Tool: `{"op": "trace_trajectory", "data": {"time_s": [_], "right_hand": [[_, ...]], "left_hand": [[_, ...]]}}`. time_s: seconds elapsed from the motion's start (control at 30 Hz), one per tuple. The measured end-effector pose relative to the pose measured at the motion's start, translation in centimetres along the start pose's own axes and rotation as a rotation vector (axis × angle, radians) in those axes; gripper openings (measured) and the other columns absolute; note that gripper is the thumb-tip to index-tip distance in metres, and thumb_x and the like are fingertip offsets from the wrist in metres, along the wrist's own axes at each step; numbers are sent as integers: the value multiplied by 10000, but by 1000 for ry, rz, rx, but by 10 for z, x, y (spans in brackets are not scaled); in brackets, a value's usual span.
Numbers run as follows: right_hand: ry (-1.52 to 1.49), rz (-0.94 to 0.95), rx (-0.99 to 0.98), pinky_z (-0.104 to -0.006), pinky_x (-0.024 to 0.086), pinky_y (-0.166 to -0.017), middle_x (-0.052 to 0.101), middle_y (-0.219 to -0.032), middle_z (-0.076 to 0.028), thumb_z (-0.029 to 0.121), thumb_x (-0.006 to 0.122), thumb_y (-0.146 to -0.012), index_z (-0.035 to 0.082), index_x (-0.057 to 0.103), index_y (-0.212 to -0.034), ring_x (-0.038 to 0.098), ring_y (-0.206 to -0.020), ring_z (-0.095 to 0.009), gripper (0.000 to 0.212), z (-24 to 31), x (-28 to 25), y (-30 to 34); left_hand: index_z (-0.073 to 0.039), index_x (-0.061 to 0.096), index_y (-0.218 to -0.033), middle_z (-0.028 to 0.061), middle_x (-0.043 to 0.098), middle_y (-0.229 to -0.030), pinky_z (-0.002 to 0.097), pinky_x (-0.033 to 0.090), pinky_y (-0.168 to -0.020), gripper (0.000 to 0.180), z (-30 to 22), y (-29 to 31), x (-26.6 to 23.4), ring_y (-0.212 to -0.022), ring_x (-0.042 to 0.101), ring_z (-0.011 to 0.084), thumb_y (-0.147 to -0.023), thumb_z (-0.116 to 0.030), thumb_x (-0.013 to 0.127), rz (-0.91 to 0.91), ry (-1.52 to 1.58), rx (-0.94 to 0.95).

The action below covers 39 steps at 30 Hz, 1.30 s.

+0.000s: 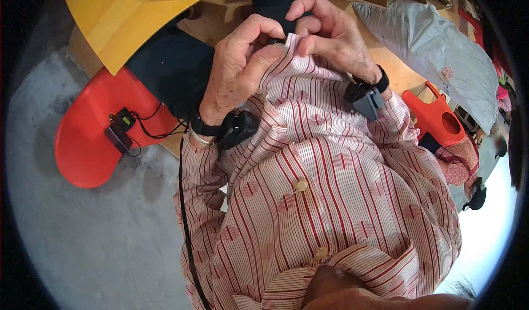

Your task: The person assembles small black plastic components by hand, inserting small silver metal rings into them.

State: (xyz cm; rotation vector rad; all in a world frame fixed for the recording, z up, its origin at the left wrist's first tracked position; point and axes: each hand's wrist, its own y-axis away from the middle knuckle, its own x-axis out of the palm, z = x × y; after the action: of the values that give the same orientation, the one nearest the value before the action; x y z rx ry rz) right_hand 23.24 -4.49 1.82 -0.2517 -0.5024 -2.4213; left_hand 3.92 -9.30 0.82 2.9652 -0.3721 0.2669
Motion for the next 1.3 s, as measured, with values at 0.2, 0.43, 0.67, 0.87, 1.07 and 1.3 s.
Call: {"op": "trace_trajectory", "data": {"time_s": [0.2, 0.43, 0.67, 0.87, 1.07, 1.3], "right_hand": [[827, -51, -64, -235, 428, -531, 592, -695, 5, 220, 656, -824, 72, 582, -967, 530, -590, -94, 218, -2, -27, 8], [796, -84, -383, -268, 469, -691, 605, -890, -68, 133, 681, -768, 14, 640, -947, 585, -795, -173, 219, 27, 8, -6], [629, -12, -419, -253, 463, -676, 600, -818, -35, 42, 667, -775, 10, 638, -891, 584, -756, -138, 124, 22, 9, -10], [302, -43, -295, -234, 447, -694, 568, -873, -59, 54, 690, -746, 1, 649, -864, 540, -783, -120, 136, 13, 7, -8], [334, -55, -350, -223, 448, -684, 568, -881, -61, 62, 707, -727, -2, 659, -850, 541, -782, -118, 146, 10, 5, -9], [410, -51, -362, -223, 449, -668, 577, -891, -74, 58, 708, -727, -4, 665, -855, 546, -776, -118, 148, 12, 2, -6]], "left_hand": [[-18, 518, -980, 2, 531, -859, 172, 389, -678, 114, 1, 2, -3, -743, 470, 44, -871, -35, 548, -4, 348, -80], [-23, 523, -988, 27, 570, -843, 183, 402, -666, 108, -11, 1, -2, -750, 501, 56, -890, -68, 535, 28, 351, -189], [17, 536, -1032, 52, 603, -830, 187, 424, -644, 187, -12, 1, 0, -727, 550, 72, -877, -83, 569, 44, 449, -246], [30, 549, -1035, 78, 629, -824, 182, 443, -626, 228, -11, 2, -4, -694, 561, 74, -852, -87, 617, 64, 561, -257], [26, 567, -1017, 82, 637, -809, 176, 443, -605, 254, -9, 3, -5, -674, 570, 71, -830, -118, 661, 57, 610, -251], [26, 569, -1012, 70, 638, -771, 174, 441, -593, 275, -7, 3, -4, -648, 562, 60, -815, -130, 681, 26, 551, -266]]}}
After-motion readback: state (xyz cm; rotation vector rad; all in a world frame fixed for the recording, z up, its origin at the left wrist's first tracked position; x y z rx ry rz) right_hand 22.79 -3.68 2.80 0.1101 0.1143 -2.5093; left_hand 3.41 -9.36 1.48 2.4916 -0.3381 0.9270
